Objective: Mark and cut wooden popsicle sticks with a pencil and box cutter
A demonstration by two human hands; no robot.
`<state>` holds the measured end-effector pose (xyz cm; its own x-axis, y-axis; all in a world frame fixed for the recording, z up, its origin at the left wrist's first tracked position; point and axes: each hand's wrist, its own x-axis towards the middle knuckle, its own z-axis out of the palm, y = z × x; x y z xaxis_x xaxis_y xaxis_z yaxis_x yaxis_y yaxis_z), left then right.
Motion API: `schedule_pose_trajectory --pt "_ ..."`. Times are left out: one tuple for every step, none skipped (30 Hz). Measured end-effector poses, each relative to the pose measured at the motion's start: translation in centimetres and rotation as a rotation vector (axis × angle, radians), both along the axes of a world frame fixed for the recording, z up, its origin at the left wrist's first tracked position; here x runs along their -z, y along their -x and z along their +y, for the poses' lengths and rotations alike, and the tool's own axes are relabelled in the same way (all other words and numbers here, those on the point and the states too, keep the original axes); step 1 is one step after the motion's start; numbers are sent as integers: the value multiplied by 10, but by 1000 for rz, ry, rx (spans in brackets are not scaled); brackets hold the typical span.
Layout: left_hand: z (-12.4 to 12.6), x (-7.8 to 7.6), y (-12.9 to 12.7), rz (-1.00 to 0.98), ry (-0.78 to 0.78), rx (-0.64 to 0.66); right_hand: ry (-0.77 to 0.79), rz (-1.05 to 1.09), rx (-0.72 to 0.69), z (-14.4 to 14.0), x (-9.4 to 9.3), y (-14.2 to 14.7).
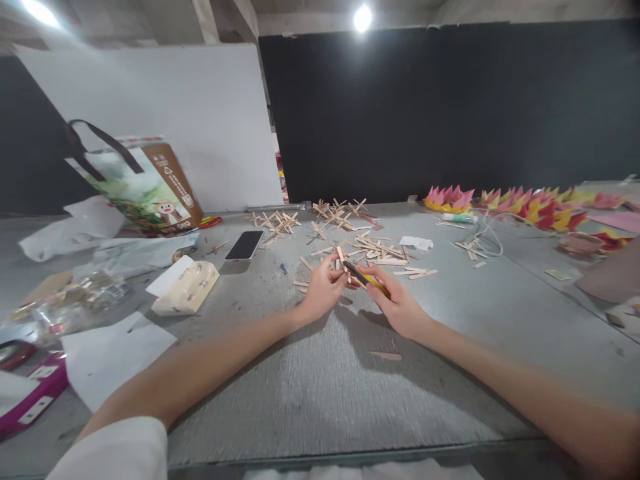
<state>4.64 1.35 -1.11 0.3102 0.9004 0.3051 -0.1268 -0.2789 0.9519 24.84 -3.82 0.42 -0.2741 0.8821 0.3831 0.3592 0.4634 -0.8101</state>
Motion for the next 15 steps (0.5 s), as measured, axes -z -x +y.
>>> schedule_pose_trajectory --pt "0 -1 0 -20 16 17 20 13 4 1 2 0" --pt "0 -2 -1 -37 30 27 42 23 5 2 3 1" --pt "0 -3 -1 -48 43 32 63 31 4 3 4 1" --pt "0 -3 -1 -53 55 35 81 36 1 3 4 1" --pt "0 -3 -1 -55 65 35 95 39 -1 3 4 2" --pt "0 -3 -1 -57 71 35 105 42 -4 2 4 2" --pt "0 -3 -1 -60 75 36 112 46 -6 2 4 3" --pt "0 -3 -1 -63 76 37 119 51 -8 1 4 4" --pt "0 -2 -1 -67 76 37 127 57 -10 1 4 4" --pt "1 -2 -1 -69 76 36 135 63 -10 0 3 5" --pt "1 -2 -1 -71 76 35 143 70 -10 0 3 6" --pt "1 -2 -1 -74 77 34 151 76 -10 0 3 7" --pt "1 -2 -1 -77 77 34 157 82 -10 0 4 8" --pt "0 -2 0 -79 77 33 162 85 -12 -1 4 8" --pt "0 -2 0 -76 77 32 165 85 -17 -1 4 9"
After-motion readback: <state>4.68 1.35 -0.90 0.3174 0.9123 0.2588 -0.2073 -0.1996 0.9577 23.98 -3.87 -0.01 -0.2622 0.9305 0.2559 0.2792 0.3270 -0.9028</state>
